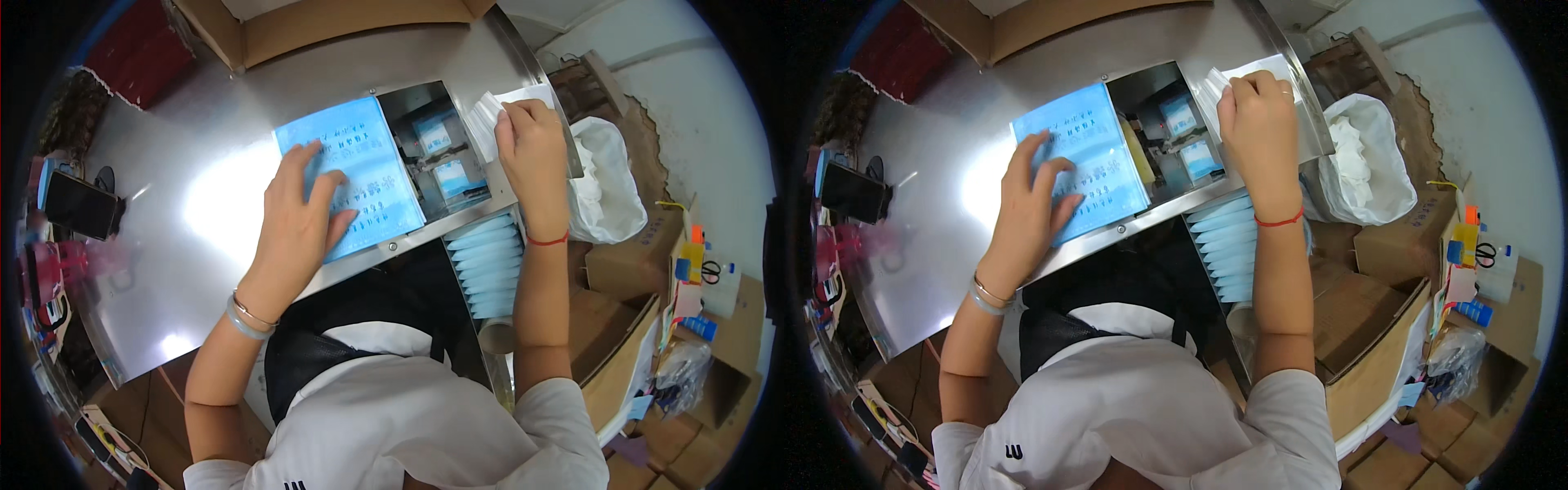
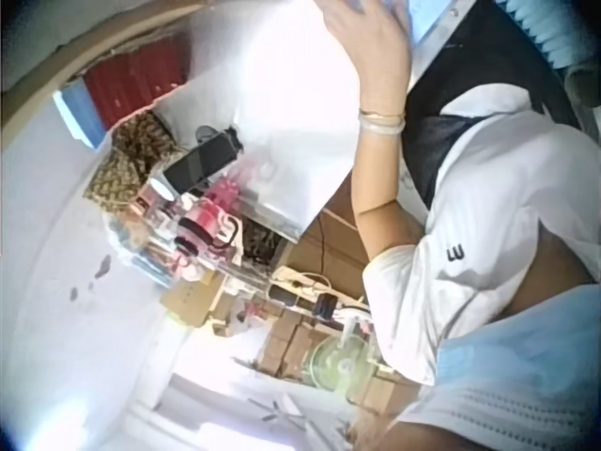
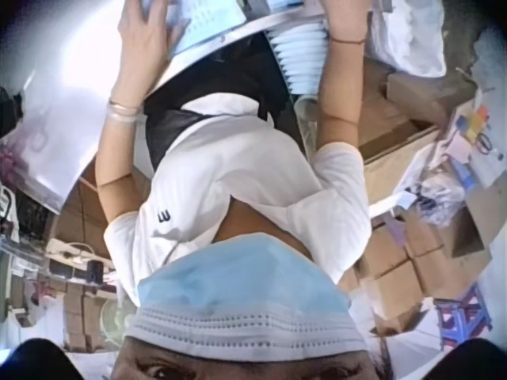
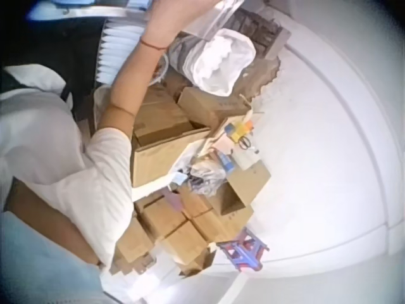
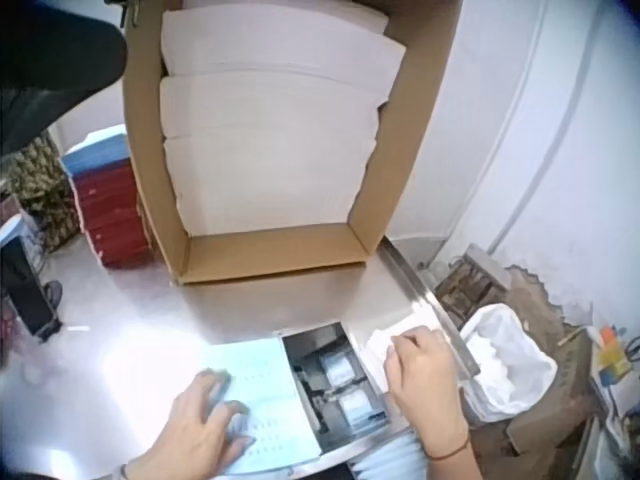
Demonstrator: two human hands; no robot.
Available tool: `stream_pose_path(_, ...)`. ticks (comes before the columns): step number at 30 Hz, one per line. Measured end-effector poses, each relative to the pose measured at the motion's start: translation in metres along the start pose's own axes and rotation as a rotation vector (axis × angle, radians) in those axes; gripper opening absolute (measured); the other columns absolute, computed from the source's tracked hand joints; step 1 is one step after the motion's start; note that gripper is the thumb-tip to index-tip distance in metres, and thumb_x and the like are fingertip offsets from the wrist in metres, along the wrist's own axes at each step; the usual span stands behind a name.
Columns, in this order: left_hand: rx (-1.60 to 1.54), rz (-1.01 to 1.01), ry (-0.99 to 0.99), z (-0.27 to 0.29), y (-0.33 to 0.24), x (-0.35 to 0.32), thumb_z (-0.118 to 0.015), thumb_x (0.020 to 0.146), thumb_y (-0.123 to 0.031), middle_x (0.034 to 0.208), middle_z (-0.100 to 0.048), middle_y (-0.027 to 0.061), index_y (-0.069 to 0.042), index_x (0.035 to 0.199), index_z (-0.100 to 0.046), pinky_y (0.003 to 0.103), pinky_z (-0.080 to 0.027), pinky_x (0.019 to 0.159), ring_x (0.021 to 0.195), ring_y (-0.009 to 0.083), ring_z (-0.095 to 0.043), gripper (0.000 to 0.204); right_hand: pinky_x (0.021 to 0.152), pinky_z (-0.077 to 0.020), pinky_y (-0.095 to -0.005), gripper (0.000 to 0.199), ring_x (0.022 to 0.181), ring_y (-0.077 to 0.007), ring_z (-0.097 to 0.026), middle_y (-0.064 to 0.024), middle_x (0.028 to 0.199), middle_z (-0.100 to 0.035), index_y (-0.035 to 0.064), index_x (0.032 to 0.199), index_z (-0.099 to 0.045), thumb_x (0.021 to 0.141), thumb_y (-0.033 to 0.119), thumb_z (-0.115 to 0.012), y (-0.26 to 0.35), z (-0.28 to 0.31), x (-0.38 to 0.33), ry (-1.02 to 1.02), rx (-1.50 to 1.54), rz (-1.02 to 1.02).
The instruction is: The person is sorting and packaging disposable face masks into boxes.
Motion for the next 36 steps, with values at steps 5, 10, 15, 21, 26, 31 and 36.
stream_pose_path(5,-0.092,0.069,0.046,-0.003,-0.006,-0.012,-0.074,0.082,-0.013,0.141,-0.044,0.0242,-0.008,0.112,-0.057,0.05,-0.042,0.105,0.134,0.0469,-0.04,0.035,0.079,-0.0497,-0.04,0.018,0.086,-0.0335,-0.06,-0.0139,0.098,-0.065,-0.0033,0.094,-0.07,0.08,0.004,-0.063,-0.003,0.007,-0.004,-0.004,0.129,-0.038)
stream_pose_path(10,0.04,0.041,0.161,0.01,-0.001,-0.017,-0.073,0.08,-0.016,0.149,-0.039,0.0198,-0.015,0.123,-0.058,0.053,-0.031,0.112,0.14,0.0431,-0.033,0.045,0.082,-0.0505,-0.0395,0.027,0.099,-0.0304,-0.061,-0.011,0.103,-0.067,0.0054,0.108,-0.07,0.083,0.007,-0.061,0.018,0.006,-0.016,-0.158,-0.007,0.066)
stream_pose_path(15,0.109,0.079,0.139,0.013,0.011,-0.017,-0.077,0.07,-0.019,0.149,-0.037,0.0185,-0.011,0.121,-0.059,0.052,-0.03,0.106,0.132,0.0424,-0.037,0.055,0.103,-0.0412,-0.054,0.026,0.107,-0.0301,-0.059,-0.0135,0.106,-0.064,0.0072,0.103,-0.069,0.078,0.012,-0.065,0.144,-0.012,-0.054,0.096,0.513,0.467)
stream_pose_path(21,0.102,0.022,-0.136,0.004,-0.014,-0.021,-0.074,0.068,-0.01,0.124,-0.051,0.0142,-0.014,0.107,-0.063,0.043,-0.038,0.089,0.109,0.0315,-0.05,0.041,0.106,-0.0372,-0.0575,0.022,0.095,-0.0303,-0.059,-0.0142,0.11,-0.063,0.0028,0.097,-0.067,0.076,0.008,-0.063,0.129,-0.057,-0.015,0.203,0.322,0.353)
stream_pose_path(26,0.139,-0.013,0.004,0.003,-0.019,-0.012,-0.072,0.073,-0.007,0.101,-0.053,0.0121,-0.002,0.105,-0.062,0.036,-0.039,0.078,0.089,0.0256,-0.05,0.034,0.081,-0.0458,-0.044,0.016,0.085,-0.0322,-0.058,-0.0114,0.094,-0.061,0.0003,0.094,-0.068,0.08,0.005,-0.063,0.043,-0.013,-0.011,-0.267,0.161,0.003)
stream_pose_path(31,0.062,0.07,0.0,0.001,-0.021,0.001,-0.077,0.076,-0.018,0.099,-0.053,0.0122,-0.002,0.109,-0.061,0.038,-0.04,0.078,0.089,0.0275,-0.05,0.04,0.072,-0.0469,-0.0421,0.01,0.081,-0.0319,-0.056,-0.0135,0.089,-0.059,-0.0005,0.083,-0.068,0.079,0.009,-0.067,0.019,-0.018,-0.006,-0.07,-0.155,-0.101)
stream_pose_path(36,0.091,0.082,0.153,0.01,-0.014,0.01,-0.081,0.071,-0.03,0.095,-0.051,0.0146,-0.001,0.086,-0.061,0.041,-0.04,0.084,0.089,0.0304,-0.05,0.039,0.07,-0.0483,-0.042,0.009,0.074,-0.034,-0.058,-0.016,0.081,-0.059,-0.001,0.082,-0.067,0.078,0.008,-0.067,-0.006,-0.007,0.007,0.074,-0.147,0.019)
Point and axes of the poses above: each hand's wrist, its own x-axis towards the middle knuckle, its own z-axis out of the back of the hand, y = z × x, the point moved 1 cm from there along x, towards the middle knuckle
